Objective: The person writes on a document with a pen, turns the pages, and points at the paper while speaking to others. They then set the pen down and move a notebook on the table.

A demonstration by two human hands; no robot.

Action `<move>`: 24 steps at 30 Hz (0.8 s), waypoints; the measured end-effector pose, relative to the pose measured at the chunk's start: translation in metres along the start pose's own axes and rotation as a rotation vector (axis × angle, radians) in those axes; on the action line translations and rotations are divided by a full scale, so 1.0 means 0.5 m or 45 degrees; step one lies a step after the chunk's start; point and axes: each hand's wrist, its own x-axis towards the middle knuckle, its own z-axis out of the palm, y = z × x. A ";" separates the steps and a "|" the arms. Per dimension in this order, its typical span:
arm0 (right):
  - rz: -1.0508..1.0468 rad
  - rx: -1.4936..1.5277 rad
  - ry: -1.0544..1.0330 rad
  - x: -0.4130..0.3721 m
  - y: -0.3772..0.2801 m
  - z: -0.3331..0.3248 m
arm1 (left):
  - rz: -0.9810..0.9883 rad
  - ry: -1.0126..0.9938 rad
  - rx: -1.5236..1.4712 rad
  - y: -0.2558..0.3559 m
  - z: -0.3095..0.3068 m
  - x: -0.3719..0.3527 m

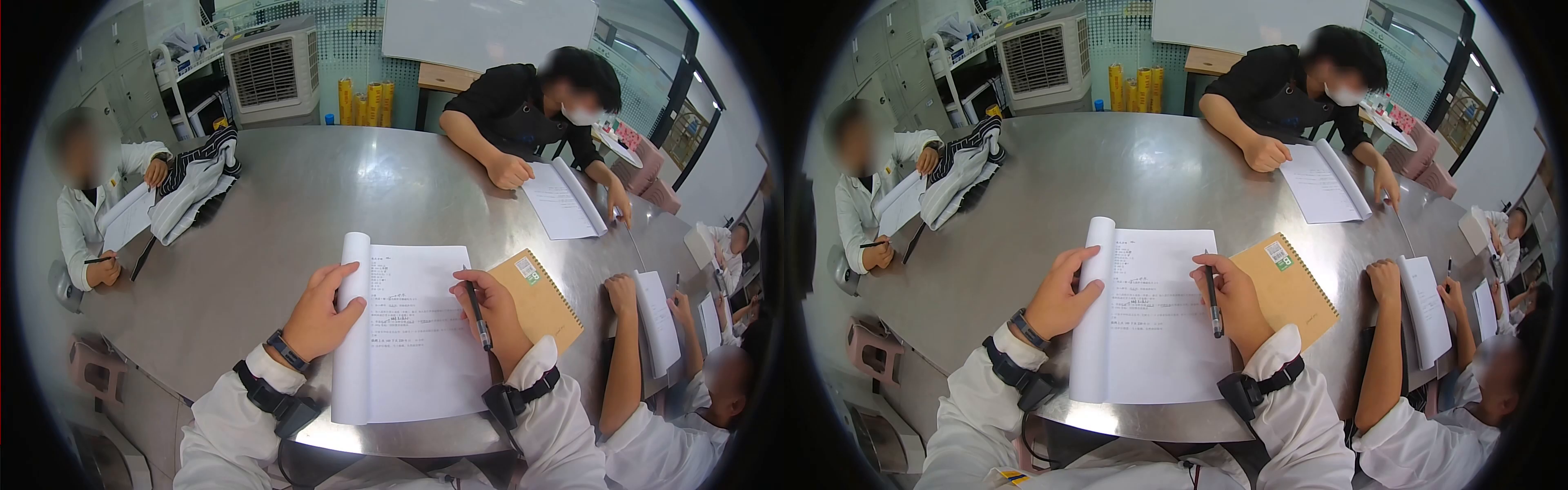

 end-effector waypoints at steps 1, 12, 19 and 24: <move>-0.002 0.004 0.001 0.000 0.000 0.000 | 0.000 -0.001 -0.001 0.000 0.000 0.000; 0.015 0.016 0.003 0.000 0.001 0.001 | -0.006 -0.010 0.020 0.001 -0.001 0.000; 0.015 0.074 0.006 0.003 0.007 0.001 | -0.001 -0.008 0.004 0.003 -0.002 0.000; 0.018 0.014 0.042 -0.004 -0.015 0.006 | 0.010 -0.003 -0.004 -0.002 -0.001 -0.001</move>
